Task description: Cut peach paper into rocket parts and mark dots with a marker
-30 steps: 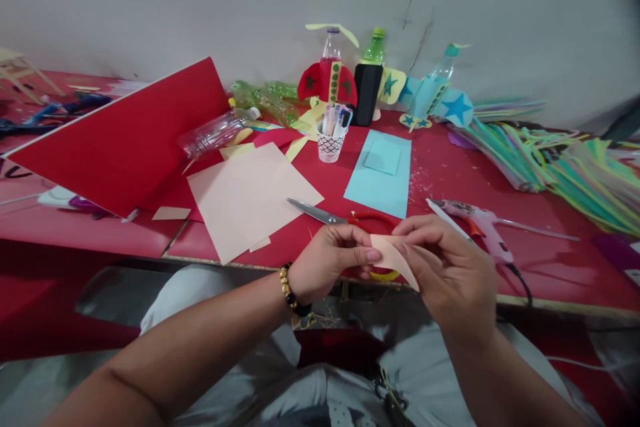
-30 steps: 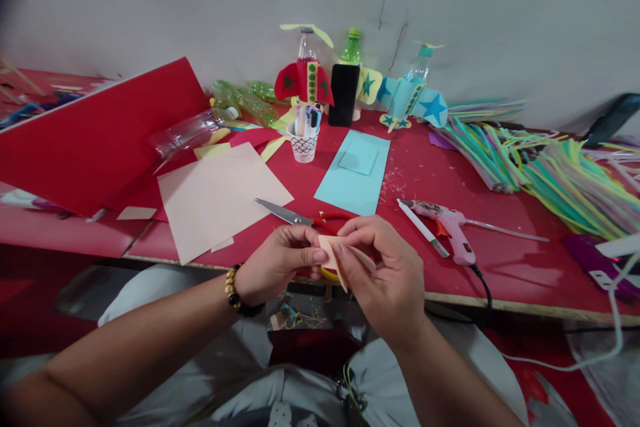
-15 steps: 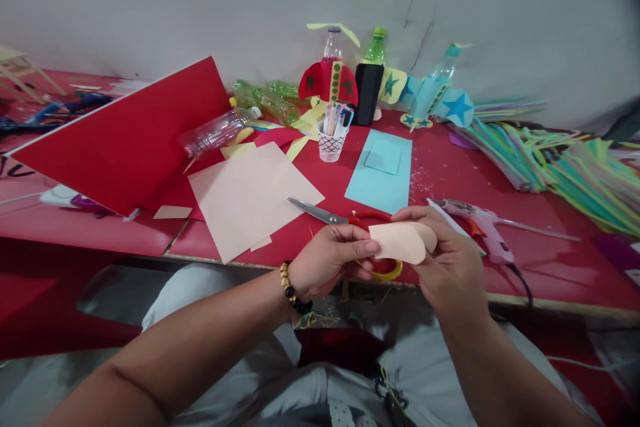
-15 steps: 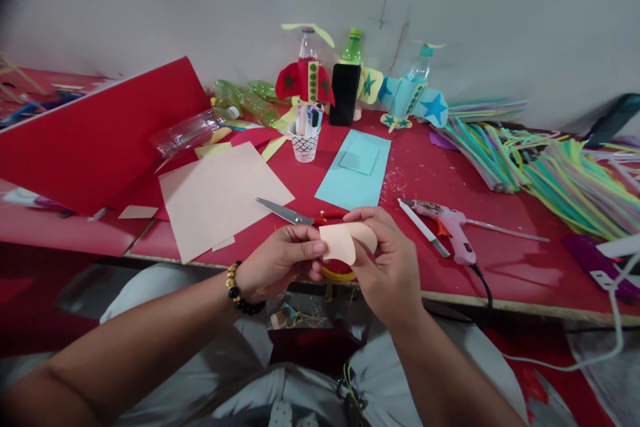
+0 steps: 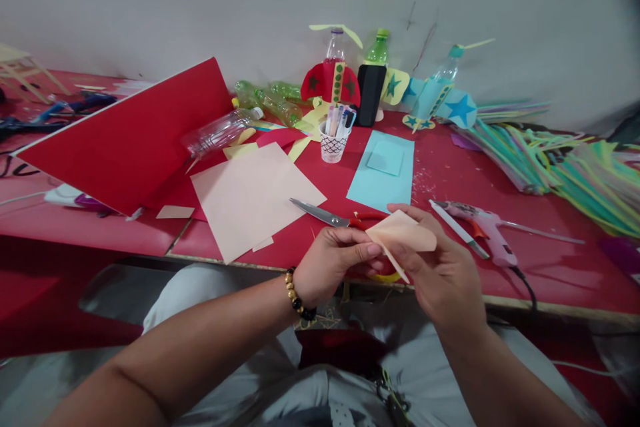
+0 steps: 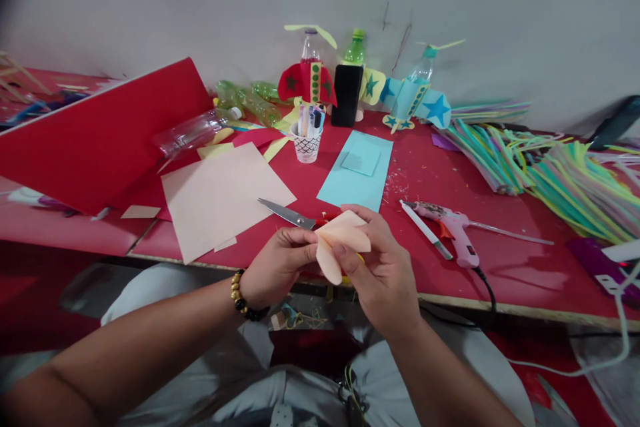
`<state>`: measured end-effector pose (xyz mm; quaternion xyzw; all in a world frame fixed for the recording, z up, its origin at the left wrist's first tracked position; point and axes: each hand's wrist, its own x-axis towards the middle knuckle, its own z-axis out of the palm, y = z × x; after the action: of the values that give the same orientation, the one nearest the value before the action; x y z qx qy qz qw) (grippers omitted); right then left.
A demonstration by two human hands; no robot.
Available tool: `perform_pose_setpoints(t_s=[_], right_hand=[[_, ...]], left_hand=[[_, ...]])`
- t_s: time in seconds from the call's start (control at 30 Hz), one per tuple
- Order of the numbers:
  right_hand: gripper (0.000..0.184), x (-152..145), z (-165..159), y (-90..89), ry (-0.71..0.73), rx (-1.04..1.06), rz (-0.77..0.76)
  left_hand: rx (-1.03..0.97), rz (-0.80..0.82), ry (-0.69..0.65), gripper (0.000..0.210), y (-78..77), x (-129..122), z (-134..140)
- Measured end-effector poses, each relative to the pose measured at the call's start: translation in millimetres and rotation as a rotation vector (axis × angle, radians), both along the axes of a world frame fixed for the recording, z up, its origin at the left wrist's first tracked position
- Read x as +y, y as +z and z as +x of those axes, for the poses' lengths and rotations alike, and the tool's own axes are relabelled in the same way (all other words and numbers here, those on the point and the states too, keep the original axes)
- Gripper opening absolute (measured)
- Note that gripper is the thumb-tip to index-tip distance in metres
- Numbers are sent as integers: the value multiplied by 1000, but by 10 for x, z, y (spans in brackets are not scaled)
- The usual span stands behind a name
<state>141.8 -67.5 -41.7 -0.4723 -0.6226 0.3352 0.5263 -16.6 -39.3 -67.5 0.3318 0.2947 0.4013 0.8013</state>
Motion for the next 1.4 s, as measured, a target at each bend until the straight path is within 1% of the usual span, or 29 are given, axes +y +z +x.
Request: perform_pose_setpoints(t_s=[0.13, 0.27, 0.33, 0.4, 0.47, 0.57, 0.7, 0.77, 0.83, 0.93, 1.03, 1.13, 1.2, 1.3, 1.33, 1.4], right_hand=[[12, 1, 76, 38, -31, -173, 97], [8, -3, 152, 68, -103, -410, 303], [11, -6, 175, 65, -106, -491, 396], [17, -6, 187, 47, -79, -543, 465], [22, -2, 195, 14, -54, -569, 514], [33, -1, 211, -50, -22, -563, 533], [46, -17, 233, -101, 2, -560, 457], [47, -22, 235, -102, 7, -579, 479], [48, -22, 230, -96, 19, -589, 516], [46, -20, 210, -86, 58, -569, 532], [43, -18, 184, -77, 71, -500, 489], [37, -17, 166, -72, -20, -382, 360], [32, -18, 161, -74, -54, -278, 193], [23, -23, 158, -80, 5, -143, -98], [20, -26, 156, -82, 24, -118, -167], [15, -31, 145, -80, 43, -84, -254]], left_hand=[[90, 95, -27, 23, 25, 38, -41], [91, 157, 4, 20, 58, 97, -92], [97, 183, -12, 21, 74, 110, -114], [128, 195, -51, 23, 89, 108, -128], [148, 158, -94, 25, 99, 98, -132], [143, 76, -117, 24, 108, 85, -129], [132, 53, -142, 24, 122, 72, -126], [97, 76, -172, 28, 126, 62, -119], [61, 101, -174, 29, 119, 50, -103], [73, 79, -110, 21, 89, 38, -69], [80, 65, -32, 21, 49, 39, -38], [66, 110, 44, 20, 22, 47, -20], [61, 147, 65, 19, 16, 49, -18], [69, 216, 54, 19, 26, 44, -27], [80, 239, 54, 18, 31, 42, -31], [108, 287, 73, 16, 40, 41, -39]])
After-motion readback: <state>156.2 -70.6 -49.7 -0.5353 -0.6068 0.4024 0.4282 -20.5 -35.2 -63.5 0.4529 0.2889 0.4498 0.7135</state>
